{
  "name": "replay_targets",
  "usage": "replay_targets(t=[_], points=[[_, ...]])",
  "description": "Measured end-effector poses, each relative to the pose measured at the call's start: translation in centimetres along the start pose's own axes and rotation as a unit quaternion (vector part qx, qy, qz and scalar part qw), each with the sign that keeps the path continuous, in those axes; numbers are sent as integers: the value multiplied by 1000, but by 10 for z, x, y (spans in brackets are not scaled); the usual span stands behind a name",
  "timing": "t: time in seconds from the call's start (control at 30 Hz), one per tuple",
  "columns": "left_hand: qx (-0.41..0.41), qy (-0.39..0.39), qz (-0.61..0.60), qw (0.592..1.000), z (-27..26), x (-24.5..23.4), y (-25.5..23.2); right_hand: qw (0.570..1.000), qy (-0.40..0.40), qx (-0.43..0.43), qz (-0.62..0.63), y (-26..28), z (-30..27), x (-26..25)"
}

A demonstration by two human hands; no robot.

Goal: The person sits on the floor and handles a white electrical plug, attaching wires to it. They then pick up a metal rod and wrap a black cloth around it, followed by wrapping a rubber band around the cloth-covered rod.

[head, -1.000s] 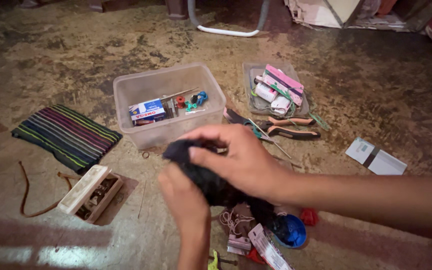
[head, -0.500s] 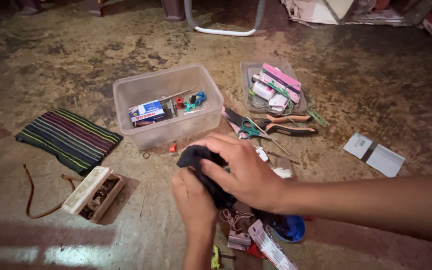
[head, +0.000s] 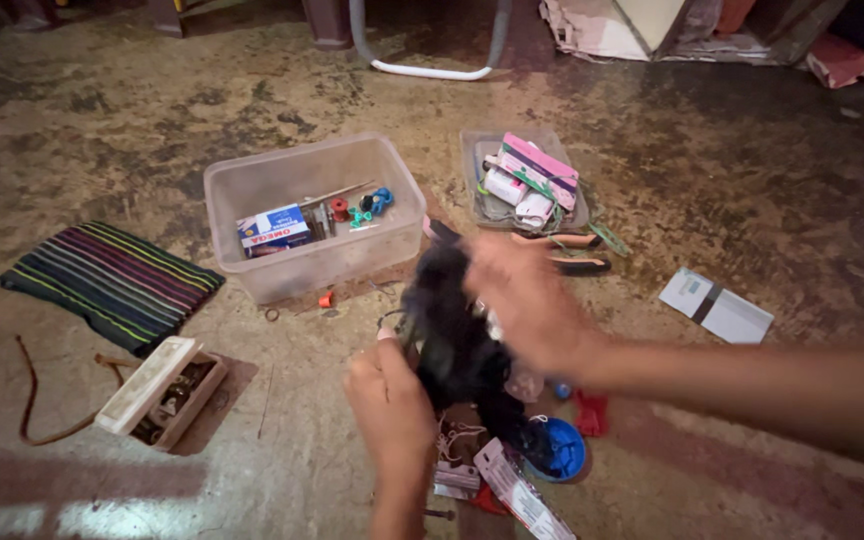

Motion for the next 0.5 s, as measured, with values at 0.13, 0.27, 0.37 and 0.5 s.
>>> replay_targets(t=[0.13,0.27,0.37,0.5], points=[[-3,-1,4,1000,-4,0,8,938,-11,113,326,-23,38,-22],[33,-43,-466,883,0,17,28,864,14,237,444,-18,30,1],[-42,-102,-621,776,5,15,28,900,62,184,390,7,25,27],[-255,-88,-702,659,10,21,-14,973,48,-224,-22,88,-14,58]])
Point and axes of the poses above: each hand's wrist, its own z-axis towards the middle knuckle, its own x-axis out of the palm, y = z × x, the point moved 7 cm from there along z, towards the middle knuckle, and after that the axes turned 12 degrees about x, right-handed, at the moved point
